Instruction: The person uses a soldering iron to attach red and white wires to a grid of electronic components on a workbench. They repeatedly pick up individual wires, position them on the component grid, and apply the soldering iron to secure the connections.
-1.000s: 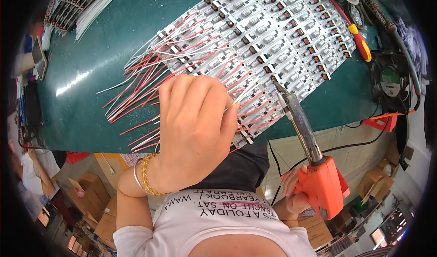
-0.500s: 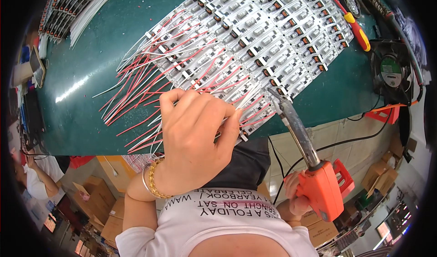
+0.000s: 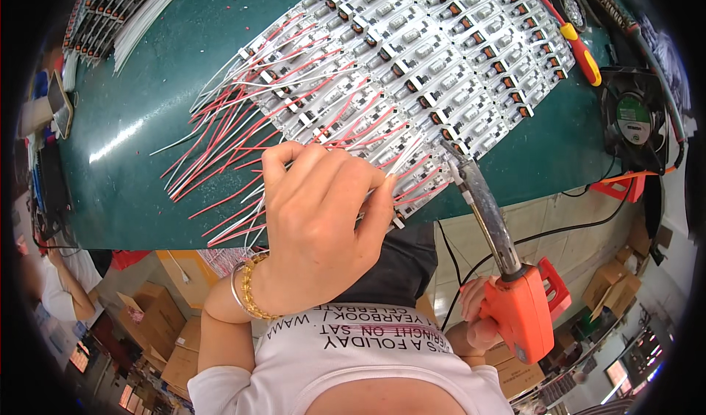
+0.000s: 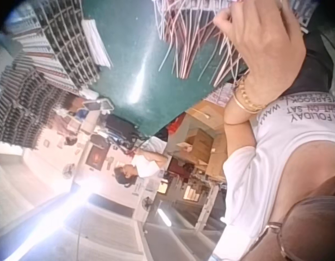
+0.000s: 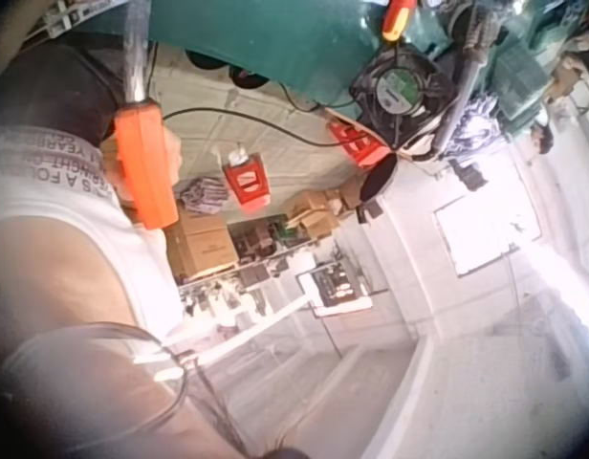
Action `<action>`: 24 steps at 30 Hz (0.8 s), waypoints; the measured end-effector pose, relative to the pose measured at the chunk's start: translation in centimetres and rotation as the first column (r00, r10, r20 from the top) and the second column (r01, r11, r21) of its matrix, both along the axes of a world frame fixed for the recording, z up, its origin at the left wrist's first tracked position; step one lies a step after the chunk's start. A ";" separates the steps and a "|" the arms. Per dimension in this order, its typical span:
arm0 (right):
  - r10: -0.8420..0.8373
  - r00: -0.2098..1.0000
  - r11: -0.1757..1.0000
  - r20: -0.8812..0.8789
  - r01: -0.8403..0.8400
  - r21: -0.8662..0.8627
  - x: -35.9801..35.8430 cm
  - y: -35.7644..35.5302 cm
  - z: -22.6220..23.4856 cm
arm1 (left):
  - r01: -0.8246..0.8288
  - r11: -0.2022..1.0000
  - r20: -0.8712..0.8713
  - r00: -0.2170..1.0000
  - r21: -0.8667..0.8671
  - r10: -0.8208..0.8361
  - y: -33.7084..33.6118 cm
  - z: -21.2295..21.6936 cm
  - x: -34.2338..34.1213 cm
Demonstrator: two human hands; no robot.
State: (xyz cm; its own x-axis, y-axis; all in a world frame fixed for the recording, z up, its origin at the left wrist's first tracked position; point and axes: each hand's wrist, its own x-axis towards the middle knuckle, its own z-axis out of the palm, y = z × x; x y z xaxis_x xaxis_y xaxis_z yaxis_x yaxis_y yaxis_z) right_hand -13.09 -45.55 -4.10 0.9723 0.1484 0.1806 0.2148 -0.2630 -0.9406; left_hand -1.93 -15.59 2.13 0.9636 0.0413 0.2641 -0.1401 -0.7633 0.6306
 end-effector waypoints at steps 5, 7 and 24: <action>0.056 0.997 0.996 -0.049 -0.052 0.072 2.2 2.4 2.3 | 0.000 1.000 0.004 1.000 0.002 0.000 0.1 -0.2 0.0; 0.103 0.994 0.991 -0.037 -0.099 0.088 2.3 2.1 2.2 | 0.003 1.000 -0.006 1.000 0.002 -0.003 0.1 -0.1 -0.1; -0.142 0.963 0.955 -0.229 0.072 -0.288 -1.1 -0.1 2.0 | 0.039 0.999 -0.042 0.998 0.008 -0.039 -0.3 0.5 -0.3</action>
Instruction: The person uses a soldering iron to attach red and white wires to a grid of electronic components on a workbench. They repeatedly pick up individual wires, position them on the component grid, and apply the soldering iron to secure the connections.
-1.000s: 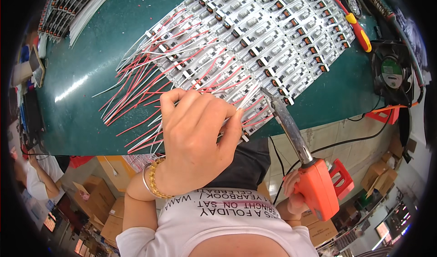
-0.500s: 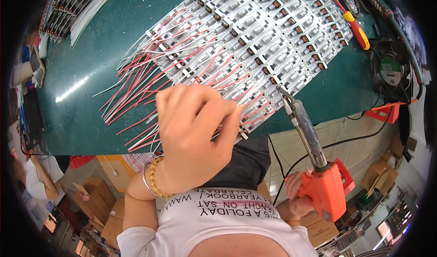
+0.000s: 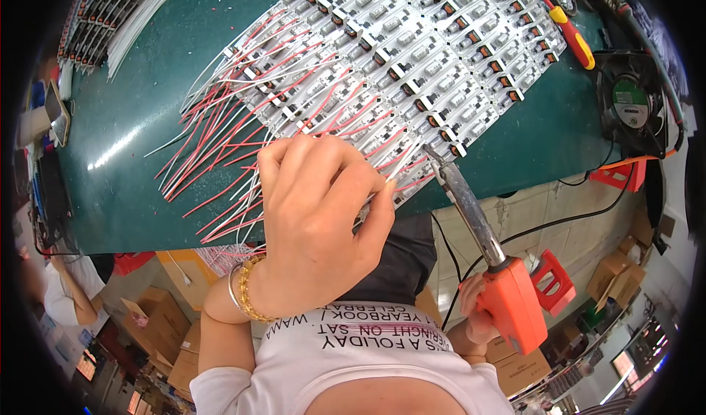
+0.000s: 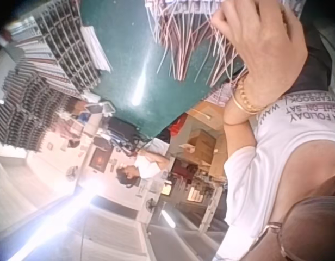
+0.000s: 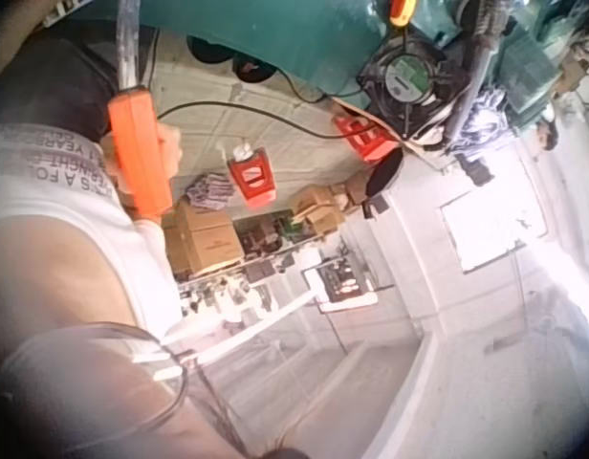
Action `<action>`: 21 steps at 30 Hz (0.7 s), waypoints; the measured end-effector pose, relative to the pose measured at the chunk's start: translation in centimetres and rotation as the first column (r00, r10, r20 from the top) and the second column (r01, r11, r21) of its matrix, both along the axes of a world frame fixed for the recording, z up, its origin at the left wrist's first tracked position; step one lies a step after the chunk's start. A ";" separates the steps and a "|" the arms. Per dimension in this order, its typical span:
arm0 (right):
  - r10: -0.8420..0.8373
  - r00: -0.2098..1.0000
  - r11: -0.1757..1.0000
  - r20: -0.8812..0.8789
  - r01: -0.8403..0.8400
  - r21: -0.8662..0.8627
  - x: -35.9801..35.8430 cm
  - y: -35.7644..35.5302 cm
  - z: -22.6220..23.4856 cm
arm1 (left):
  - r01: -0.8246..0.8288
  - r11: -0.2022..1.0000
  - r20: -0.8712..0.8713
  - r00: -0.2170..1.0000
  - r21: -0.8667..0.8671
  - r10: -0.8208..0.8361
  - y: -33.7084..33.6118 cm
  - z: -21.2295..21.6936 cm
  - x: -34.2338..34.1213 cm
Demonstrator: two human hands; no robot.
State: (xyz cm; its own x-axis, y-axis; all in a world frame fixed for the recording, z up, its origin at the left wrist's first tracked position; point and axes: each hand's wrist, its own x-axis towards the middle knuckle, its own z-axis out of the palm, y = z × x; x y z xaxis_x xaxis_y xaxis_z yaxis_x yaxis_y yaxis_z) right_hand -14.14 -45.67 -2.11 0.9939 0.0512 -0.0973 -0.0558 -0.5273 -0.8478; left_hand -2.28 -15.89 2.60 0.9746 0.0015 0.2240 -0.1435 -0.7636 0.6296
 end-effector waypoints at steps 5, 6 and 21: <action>-0.115 0.983 0.986 0.147 0.095 0.136 -1.1 -0.2 -2.2 | -0.005 1.000 0.003 1.000 0.008 0.005 0.0 0.0 -0.1; -0.149 0.985 0.979 0.092 0.134 0.154 -0.6 0.9 -0.7 | 0.018 1.000 0.005 1.000 -0.001 -0.018 -0.3 0.0 0.2; 0.010 0.994 0.998 0.105 -0.017 0.065 1.4 2.3 0.0 | -0.009 1.000 0.058 0.998 0.020 0.008 -0.2 -0.6 0.1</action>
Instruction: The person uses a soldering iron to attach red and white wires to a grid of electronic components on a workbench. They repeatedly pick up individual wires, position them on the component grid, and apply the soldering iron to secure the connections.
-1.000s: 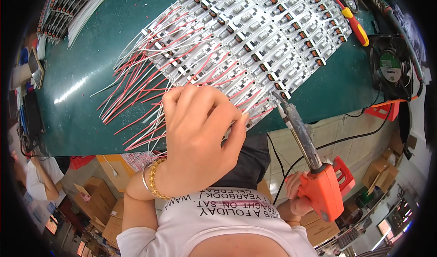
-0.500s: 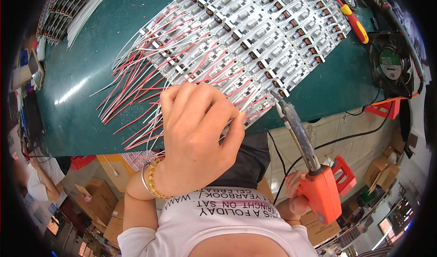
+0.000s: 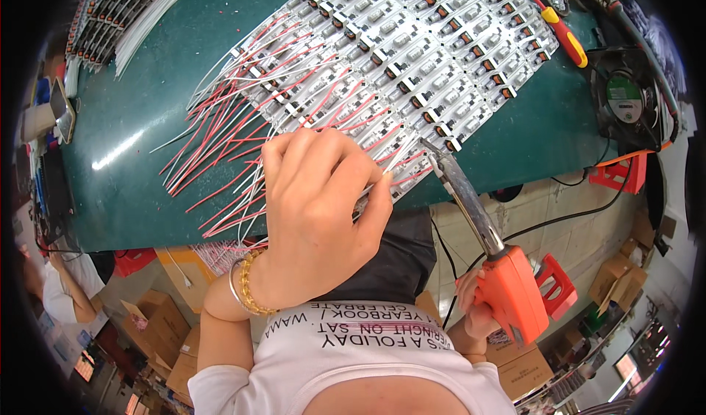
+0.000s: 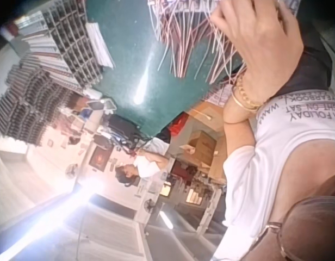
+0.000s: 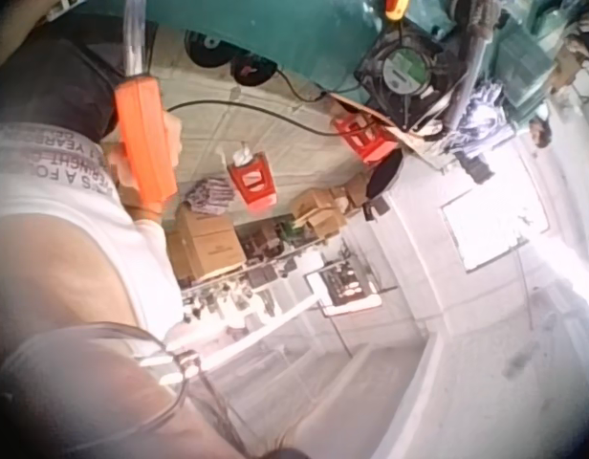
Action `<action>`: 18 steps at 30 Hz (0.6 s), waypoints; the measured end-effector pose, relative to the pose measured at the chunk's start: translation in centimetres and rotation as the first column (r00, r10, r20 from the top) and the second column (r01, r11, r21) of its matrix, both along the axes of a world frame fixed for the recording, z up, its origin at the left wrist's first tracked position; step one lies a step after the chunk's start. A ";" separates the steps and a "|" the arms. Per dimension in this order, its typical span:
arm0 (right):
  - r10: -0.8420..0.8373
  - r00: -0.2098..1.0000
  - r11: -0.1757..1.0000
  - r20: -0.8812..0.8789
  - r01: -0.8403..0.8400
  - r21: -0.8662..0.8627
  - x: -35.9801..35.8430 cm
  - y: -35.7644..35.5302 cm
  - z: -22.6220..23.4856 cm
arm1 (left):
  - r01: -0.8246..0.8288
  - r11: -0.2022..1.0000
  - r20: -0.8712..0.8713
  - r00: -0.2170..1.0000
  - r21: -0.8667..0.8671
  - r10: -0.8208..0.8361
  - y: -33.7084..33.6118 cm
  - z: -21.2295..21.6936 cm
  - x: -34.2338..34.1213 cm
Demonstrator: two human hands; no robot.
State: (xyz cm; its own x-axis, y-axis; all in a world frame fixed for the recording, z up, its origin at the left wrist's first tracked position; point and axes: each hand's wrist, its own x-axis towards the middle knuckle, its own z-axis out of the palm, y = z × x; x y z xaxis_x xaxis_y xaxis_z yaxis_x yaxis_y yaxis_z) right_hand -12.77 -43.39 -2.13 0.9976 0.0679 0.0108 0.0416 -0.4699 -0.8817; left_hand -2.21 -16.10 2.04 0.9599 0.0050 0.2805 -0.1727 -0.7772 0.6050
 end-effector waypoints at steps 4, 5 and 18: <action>0.047 0.994 0.992 -0.094 -0.058 -0.114 0.1 -0.7 0.7 | 0.000 1.000 0.001 1.000 0.006 0.000 -0.2 0.1 0.0; 0.036 0.993 0.989 -0.110 -0.051 -0.137 -0.2 -0.9 0.8 | -0.009 1.000 0.000 1.000 0.008 0.009 -0.1 0.1 0.0; -0.039 0.998 0.999 -0.044 0.039 -0.006 -1.4 -1.5 -0.3 | 0.006 1.000 -0.005 1.000 -0.009 -0.006 0.1 -0.2 -0.1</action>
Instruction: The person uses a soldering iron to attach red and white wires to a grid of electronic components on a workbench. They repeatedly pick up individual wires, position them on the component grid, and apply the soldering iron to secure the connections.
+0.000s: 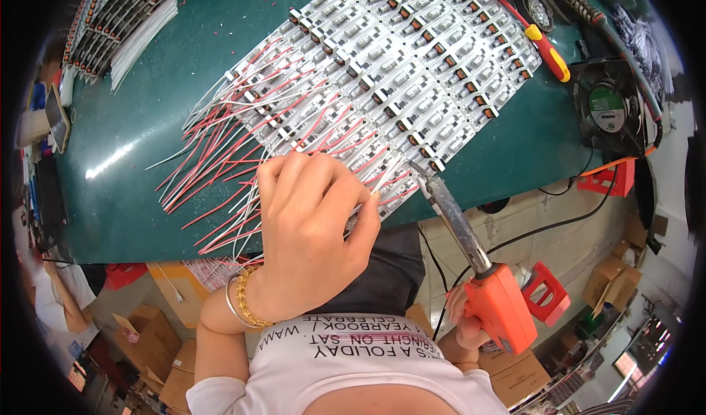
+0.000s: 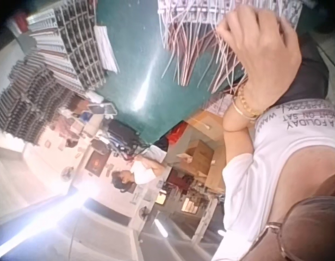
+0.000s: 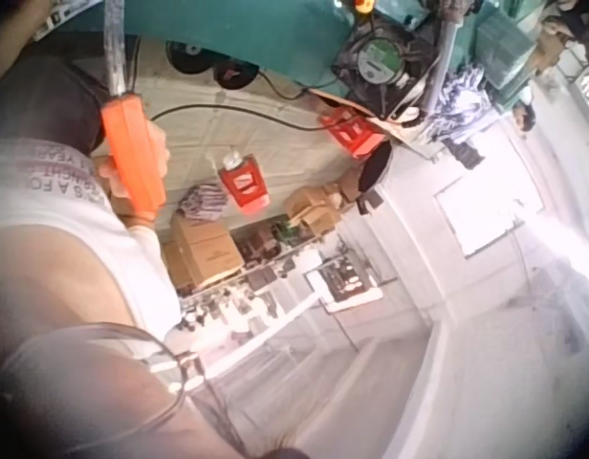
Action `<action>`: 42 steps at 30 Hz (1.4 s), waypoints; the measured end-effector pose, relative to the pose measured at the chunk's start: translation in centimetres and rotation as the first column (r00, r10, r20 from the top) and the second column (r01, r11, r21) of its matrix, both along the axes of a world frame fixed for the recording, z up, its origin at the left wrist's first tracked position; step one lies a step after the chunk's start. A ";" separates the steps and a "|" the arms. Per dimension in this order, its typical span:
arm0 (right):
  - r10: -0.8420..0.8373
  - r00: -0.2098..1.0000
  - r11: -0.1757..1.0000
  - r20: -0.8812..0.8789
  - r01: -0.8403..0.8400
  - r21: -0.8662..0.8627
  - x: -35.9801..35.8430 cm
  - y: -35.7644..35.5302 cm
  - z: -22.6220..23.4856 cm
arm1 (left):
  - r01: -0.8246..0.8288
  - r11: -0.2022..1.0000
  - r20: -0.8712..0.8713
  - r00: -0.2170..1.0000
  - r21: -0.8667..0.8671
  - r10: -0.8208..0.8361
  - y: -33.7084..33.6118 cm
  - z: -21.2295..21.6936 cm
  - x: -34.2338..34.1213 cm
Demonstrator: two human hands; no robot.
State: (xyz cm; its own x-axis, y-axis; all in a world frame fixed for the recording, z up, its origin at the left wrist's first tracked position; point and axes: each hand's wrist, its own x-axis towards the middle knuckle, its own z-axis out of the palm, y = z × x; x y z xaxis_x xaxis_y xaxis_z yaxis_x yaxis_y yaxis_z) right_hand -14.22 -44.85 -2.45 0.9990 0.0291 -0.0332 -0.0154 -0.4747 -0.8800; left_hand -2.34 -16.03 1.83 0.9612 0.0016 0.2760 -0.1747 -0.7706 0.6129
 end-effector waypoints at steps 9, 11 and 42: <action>0.027 0.999 0.999 0.041 -0.025 -0.036 0.5 0.4 1.1 | -0.022 1.000 -0.007 1.000 0.010 0.022 -0.2 0.2 0.1; 0.067 0.997 0.994 0.043 -0.070 0.082 1.0 0.2 0.9 | -0.023 1.000 -0.007 1.000 0.009 0.023 -0.3 0.2 0.1; -0.318 0.926 0.843 0.204 0.178 0.507 25.8 6.3 7.6 | -0.112 0.956 0.040 0.991 -0.271 0.128 1.6 2.8 -0.7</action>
